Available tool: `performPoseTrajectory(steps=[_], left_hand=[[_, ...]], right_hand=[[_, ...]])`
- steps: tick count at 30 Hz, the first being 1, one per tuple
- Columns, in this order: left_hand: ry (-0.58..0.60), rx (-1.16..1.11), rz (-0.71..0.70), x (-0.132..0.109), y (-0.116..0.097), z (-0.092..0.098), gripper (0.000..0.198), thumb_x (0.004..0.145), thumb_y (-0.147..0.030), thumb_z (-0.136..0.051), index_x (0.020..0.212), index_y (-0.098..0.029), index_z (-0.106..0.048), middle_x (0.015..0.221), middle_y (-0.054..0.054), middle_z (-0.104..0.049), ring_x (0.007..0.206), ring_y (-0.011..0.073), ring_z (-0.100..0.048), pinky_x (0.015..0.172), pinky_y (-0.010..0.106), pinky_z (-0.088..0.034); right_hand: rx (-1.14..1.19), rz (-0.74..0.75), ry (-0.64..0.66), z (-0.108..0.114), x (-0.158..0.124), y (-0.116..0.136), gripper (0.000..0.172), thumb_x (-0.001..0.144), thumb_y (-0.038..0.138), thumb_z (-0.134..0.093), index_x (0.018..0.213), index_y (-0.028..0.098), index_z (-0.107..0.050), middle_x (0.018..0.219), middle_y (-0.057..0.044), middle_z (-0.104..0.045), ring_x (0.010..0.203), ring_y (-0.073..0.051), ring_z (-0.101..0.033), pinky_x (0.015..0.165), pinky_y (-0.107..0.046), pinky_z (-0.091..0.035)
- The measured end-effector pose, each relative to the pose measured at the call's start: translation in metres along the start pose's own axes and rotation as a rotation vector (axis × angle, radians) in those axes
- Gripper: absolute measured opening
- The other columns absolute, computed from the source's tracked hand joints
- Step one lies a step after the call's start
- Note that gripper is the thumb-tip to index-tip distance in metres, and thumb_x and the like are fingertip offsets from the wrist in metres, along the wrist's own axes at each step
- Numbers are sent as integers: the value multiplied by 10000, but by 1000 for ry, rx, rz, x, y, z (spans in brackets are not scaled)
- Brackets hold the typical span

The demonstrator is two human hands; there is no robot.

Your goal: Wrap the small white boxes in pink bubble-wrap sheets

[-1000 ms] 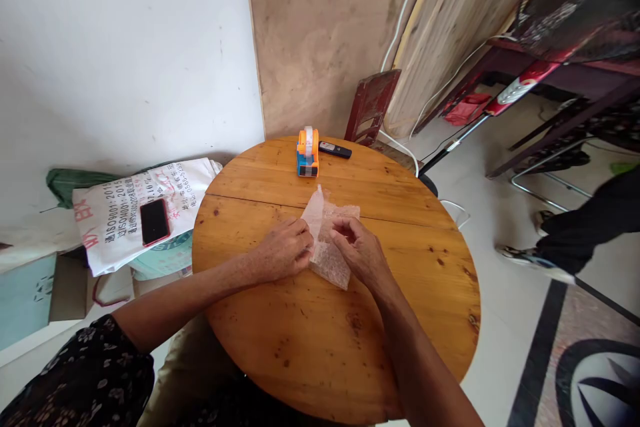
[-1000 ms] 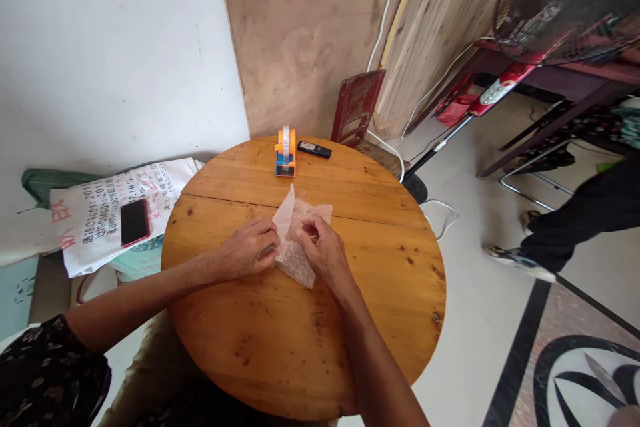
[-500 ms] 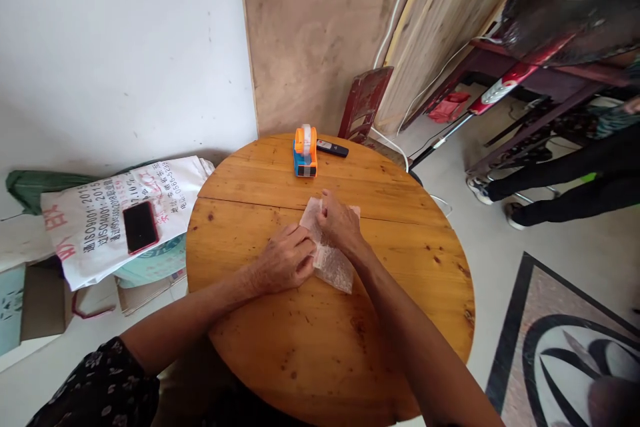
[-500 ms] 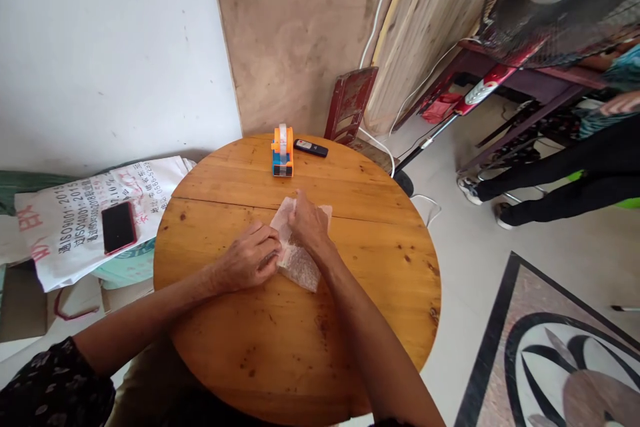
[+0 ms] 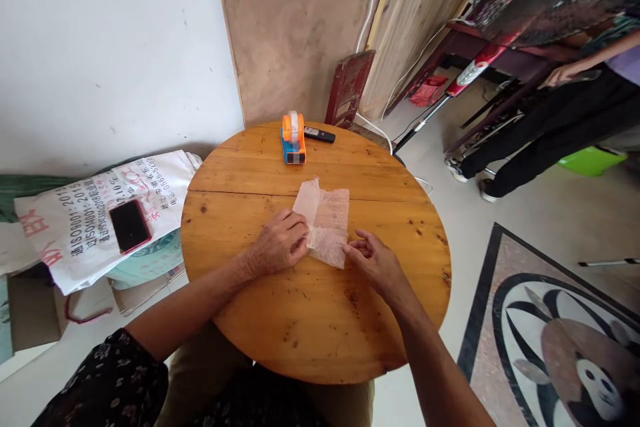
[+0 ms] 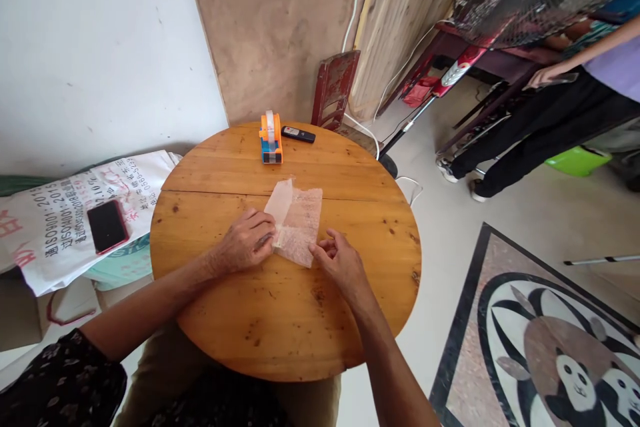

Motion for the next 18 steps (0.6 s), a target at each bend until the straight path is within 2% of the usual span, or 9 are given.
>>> performPoseTrajectory(steps=[5,11,14,18], left_hand=[[-42,-14,-39,-1,-1,1,92,836,-124,-529,859,-160,-611,948,89,-661,884,206,-545,826,350,-473],[-39,-23,-28,1,-2,2,92,853,-130,-527,858,-156,-615,933,86,-659,873,203,-536,823,347,-474],[-32,-17,-33,1,-2,2,98,858,-132,-531,863,-156,-626,942,85,-653,885,202,-535,824,341,-472],[-22,0,-32,0,0,1,114,853,-134,-539,857,-165,-649,966,87,-641,885,200,-525,816,334,-471]], right_hand=[[-27,-18,-59,-21,13,9,743,742,530,-624,1331,101,-482,818,-57,-683,694,-211,-631,690,-356,-495],[82,34,-72,-35,14,17,678,758,412,-584,1352,113,-454,676,13,-621,605,-190,-572,588,-311,-454],[157,38,-100,-37,11,19,624,750,363,-585,1318,130,-474,734,-15,-682,628,-200,-606,604,-323,-485],[334,15,-104,-40,9,23,602,739,357,-624,1290,168,-474,894,-73,-743,771,-236,-688,677,-348,-541]])
Point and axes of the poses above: each hand's wrist, its own x-axis towards the middle knuckle, its own z-axis out of the back of the hand, y = z × x, the point moved 7 cm from there along x, towards the middle knuckle
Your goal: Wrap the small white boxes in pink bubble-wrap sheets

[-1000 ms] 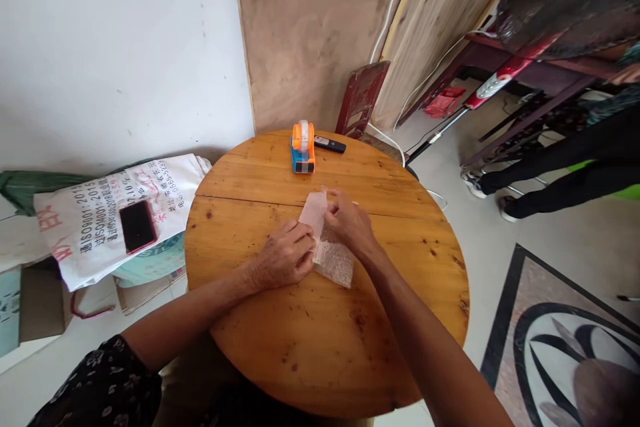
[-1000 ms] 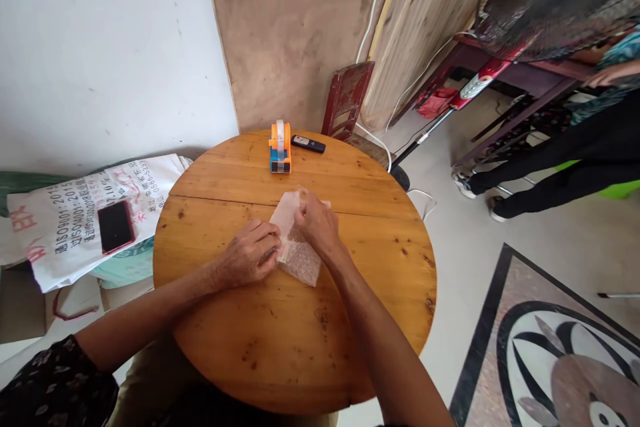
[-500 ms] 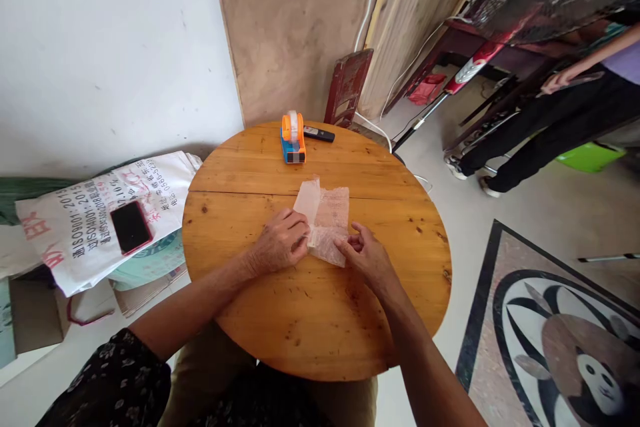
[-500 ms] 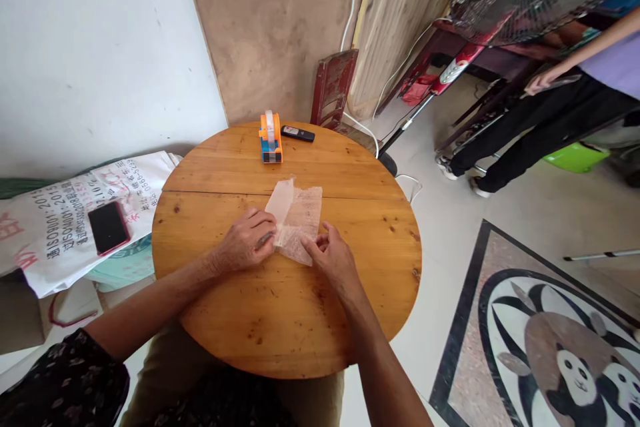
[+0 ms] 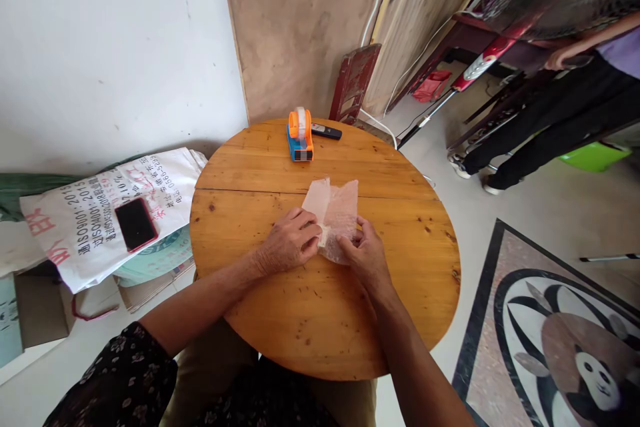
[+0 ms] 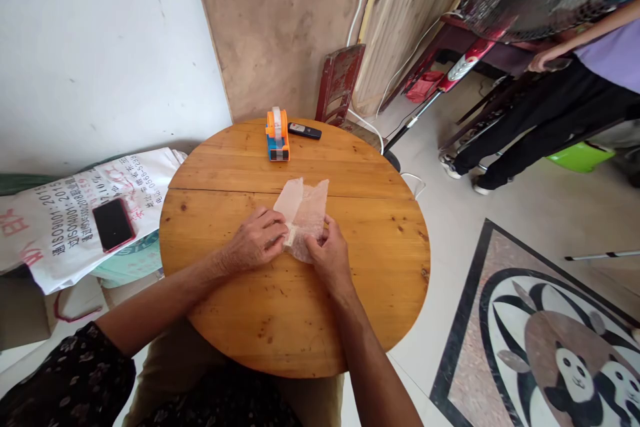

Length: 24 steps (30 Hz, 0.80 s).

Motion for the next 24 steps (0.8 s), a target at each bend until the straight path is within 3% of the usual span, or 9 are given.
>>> performPoseTrajectory(steps=[4,12,17,24], left_hand=[[13,-12,4,0,0,0,110,841,-128,-559,872,-164,-659,984,87,-642,896,200,-519,827,333,-477],[-13,-24,8,1,0,-1,112,836,-119,-554,874,-152,-654,951,94,-631,884,202,-537,823,350,-487],[-52,-68,62,-1,1,-2,114,832,-108,-557,860,-161,-655,955,90,-618,883,195,-550,817,349,-492],[-135,-137,154,-6,-8,2,139,808,-137,-602,932,-173,-652,945,78,-601,887,203,-556,802,350,-500]], right_hand=[[204,-37,48,-11,-1,9,614,731,385,-672,1274,190,-461,882,-50,-736,779,-224,-701,708,-345,-560],[397,-92,78,-27,-2,26,698,675,401,-744,1265,153,-466,669,59,-608,547,-126,-562,519,-257,-483],[376,-119,80,-27,-10,31,706,724,421,-713,1318,149,-447,758,26,-634,559,-130,-586,512,-285,-527],[334,-73,122,-17,-23,32,607,798,399,-648,1332,166,-478,993,-75,-709,643,-144,-648,640,-355,-592]])
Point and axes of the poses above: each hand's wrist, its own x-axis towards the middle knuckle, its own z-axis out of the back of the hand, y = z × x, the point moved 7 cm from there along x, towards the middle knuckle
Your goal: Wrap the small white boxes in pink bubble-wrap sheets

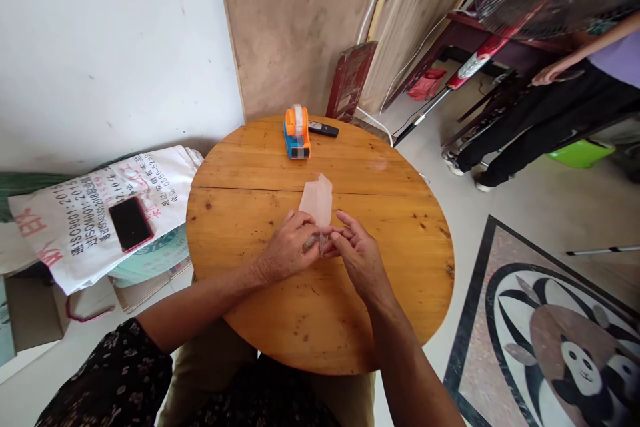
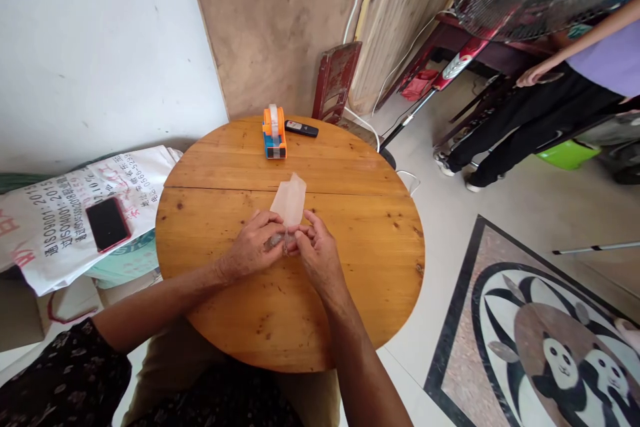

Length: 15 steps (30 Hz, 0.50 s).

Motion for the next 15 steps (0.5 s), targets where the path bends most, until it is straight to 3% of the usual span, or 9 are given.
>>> performPoseTrajectory(steps=[3,6,9,12,15], left_hand=[[19,-96,55,-2,-1,0,260,739,-91,-584,986,-170,-600,974,84,-597,931,215,-561,819,357,-505],[11,-175,134,-4,3,2,330,704,-64,-545,1015,-174,-547,958,76,-588,836,183,-553,711,313,-501],[21,-220,192,-4,6,2,252,761,-135,-589,1002,-176,-527,933,65,-581,743,151,-524,632,281,-478],[13,-195,192,-3,7,2,200,807,-234,-647,962,-181,-531,905,58,-583,776,162,-535,662,289,-484],[9,-170,168,0,5,2,163,833,-256,-652,930,-182,-544,890,57,-592,806,172,-549,677,294,-486]], right_hand=[[-45,21,16,5,-7,3,601,837,402,-617,1368,165,-468,1043,-112,-722,695,-167,-673,693,-392,-600],[-110,67,62,3,-14,7,582,884,412,-565,1403,177,-449,1114,-145,-718,762,-190,-699,742,-416,-601],[-261,128,80,-2,-21,11,539,929,360,-493,1441,210,-414,1205,-145,-696,877,-205,-718,837,-423,-586],[-494,207,64,-7,-28,16,554,930,275,-462,1475,229,-375,1251,-135,-686,1041,-240,-696,935,-454,-544],[-614,253,70,-12,-31,19,604,919,223,-439,1510,228,-317,1271,-127,-681,1099,-249,-679,943,-450,-539]])
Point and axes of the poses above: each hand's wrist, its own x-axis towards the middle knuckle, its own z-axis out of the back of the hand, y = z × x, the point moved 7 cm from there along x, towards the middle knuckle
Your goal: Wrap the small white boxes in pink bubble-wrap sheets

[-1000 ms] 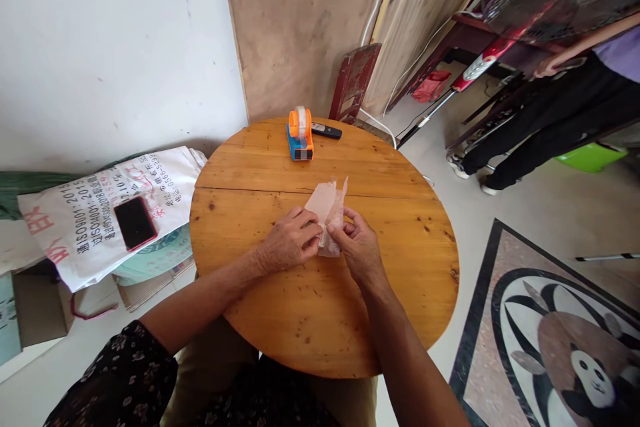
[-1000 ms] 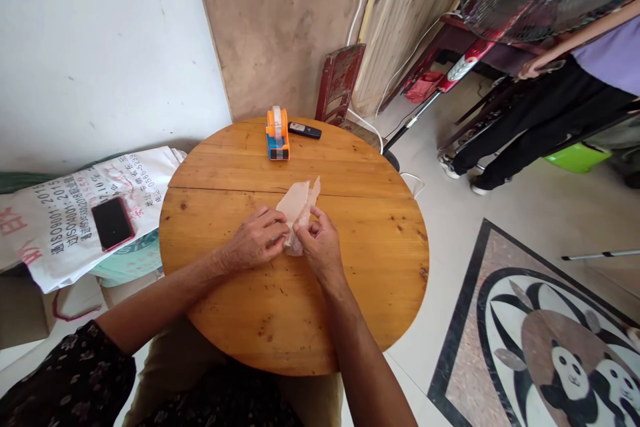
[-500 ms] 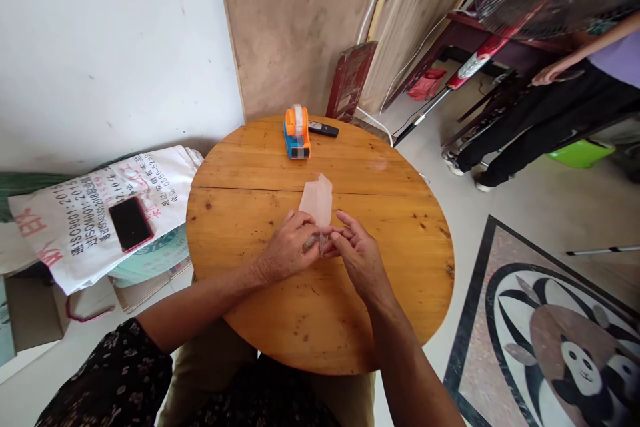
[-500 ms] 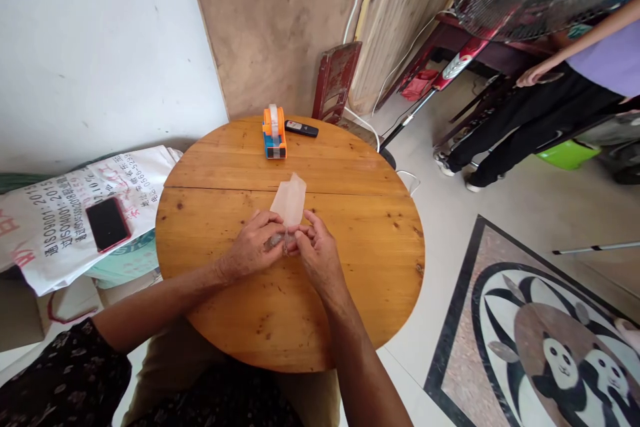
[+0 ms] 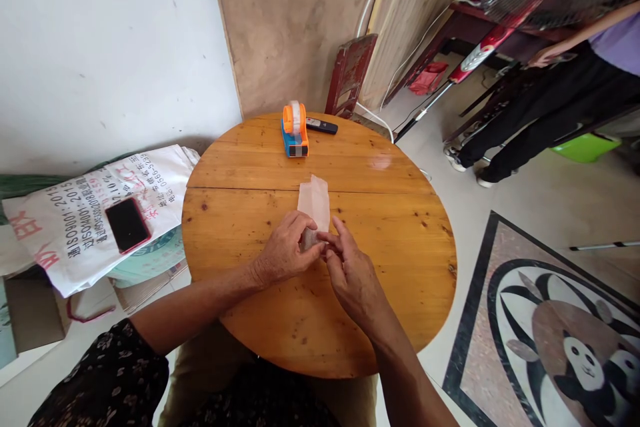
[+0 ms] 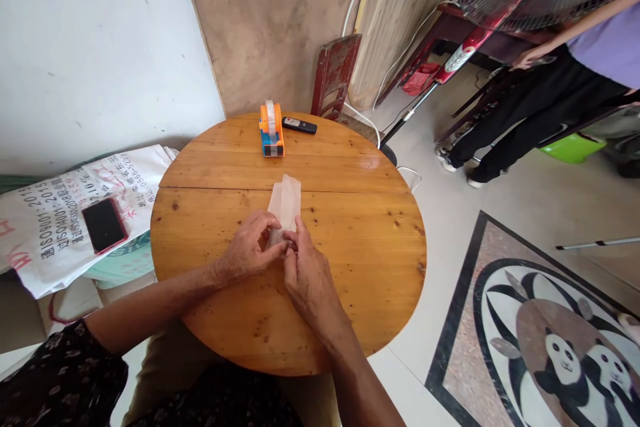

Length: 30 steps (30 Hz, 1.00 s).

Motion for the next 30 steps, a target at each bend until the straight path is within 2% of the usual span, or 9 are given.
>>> performPoseTrajectory(steps=[4,7,13,16,19,22,24,27,30], left_hand=[[17,9,-45,2,-1,-2,58,860,-214,-620,871,-175,-579,890,62,-603,872,185,-568,771,325,-494],[5,23,-59,2,0,-3,26,842,-157,-607,827,-167,-589,882,62,-597,869,183,-566,769,318,-494],[19,68,-56,1,2,-7,49,826,-131,-594,791,-164,-595,858,56,-591,819,171,-550,747,307,-501],[43,66,-39,1,2,-8,61,803,-111,-591,807,-171,-602,889,59,-589,852,176,-559,774,314,-512],[60,51,-32,1,3,-8,83,781,-96,-602,806,-175,-599,917,63,-591,885,183,-561,804,323,-516],[65,51,-50,2,1,-7,84,784,-96,-601,807,-177,-595,923,67,-598,899,186,-561,821,328,-516],[63,58,-61,2,0,-7,83,789,-99,-596,810,-179,-594,921,67,-596,893,186,-563,817,328,-518],[62,63,-70,2,-1,-7,84,795,-95,-583,811,-178,-590,918,70,-591,886,185,-564,799,320,-519],[70,58,-78,2,-3,-7,87,792,-87,-576,812,-171,-586,922,75,-592,886,186,-561,790,321,-515]], right_hand=[[-55,26,35,-2,2,4,641,910,197,-416,1532,219,-263,1304,-128,-664,1072,-252,-690,918,-442,-549],[-77,45,56,-1,4,7,641,908,191,-395,1532,195,-248,1285,-134,-675,1054,-253,-694,913,-448,-544],[-104,45,55,10,20,-1,570,912,217,-398,1479,177,-346,1106,-103,-754,982,-241,-701,878,-429,-533],[-50,27,19,20,36,-11,495,905,268,-451,1392,179,-464,1002,-86,-769,876,-215,-708,804,-370,-543],[-53,27,-27,27,51,-19,387,867,298,-509,1225,189,-609,933,-73,-761,779,-201,-691,725,-341,-541],[-111,129,-26,30,64,-16,257,851,301,-533,1024,224,-706,899,-59,-751,738,-193,-660,711,-338,-530],[-133,184,-63,35,74,-15,234,870,316,-520,947,234,-725,888,-58,-745,746,-195,-651,722,-342,-527],[-199,175,-102,44,98,-17,240,878,332,-523,949,222,-725,892,-65,-738,743,-199,-647,736,-353,-524],[-373,132,-54,40,128,-13,296,806,339,-639,1059,199,-703,1045,-100,-725,860,-239,-665,809,-397,-522]])
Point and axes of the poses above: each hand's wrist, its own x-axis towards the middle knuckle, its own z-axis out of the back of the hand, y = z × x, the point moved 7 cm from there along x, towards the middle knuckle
